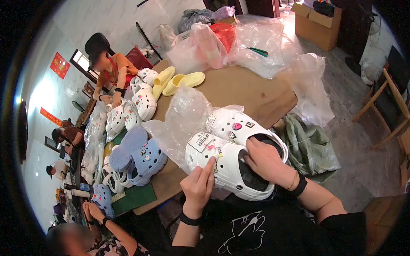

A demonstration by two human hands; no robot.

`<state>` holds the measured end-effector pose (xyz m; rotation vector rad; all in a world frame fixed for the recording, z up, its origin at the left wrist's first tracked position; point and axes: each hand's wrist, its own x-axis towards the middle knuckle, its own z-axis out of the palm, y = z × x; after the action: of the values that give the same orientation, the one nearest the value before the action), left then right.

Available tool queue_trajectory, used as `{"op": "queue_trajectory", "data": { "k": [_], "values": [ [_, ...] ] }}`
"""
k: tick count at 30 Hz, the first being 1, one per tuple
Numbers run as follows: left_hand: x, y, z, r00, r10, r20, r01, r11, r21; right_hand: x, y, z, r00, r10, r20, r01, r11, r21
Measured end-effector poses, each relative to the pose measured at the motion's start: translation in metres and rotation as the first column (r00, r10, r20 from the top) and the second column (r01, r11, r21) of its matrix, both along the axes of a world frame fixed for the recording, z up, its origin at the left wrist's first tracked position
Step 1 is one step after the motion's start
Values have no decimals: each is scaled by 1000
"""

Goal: Packing finished clogs and sandals into individual plastic bags and then into a larger storage sack.

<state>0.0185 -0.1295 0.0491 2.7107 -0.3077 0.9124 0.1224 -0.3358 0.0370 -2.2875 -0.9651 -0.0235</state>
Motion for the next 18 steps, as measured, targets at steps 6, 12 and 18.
{"op": "queue_trajectory", "data": {
  "k": [6,12,18],
  "values": [
    [2,23,-18,985,-9,-170,-22,984,-179,-13,1,-16,994,-7,111,18,995,-98],
    [99,6,30,999,7,54,-14,990,141,-20,16,-8,945,129,301,-90,986,-138],
    [172,5,25,872,-183,-454,123,980,-159,-27,21,-13,921,186,342,-130,975,-182]
  ]
}}
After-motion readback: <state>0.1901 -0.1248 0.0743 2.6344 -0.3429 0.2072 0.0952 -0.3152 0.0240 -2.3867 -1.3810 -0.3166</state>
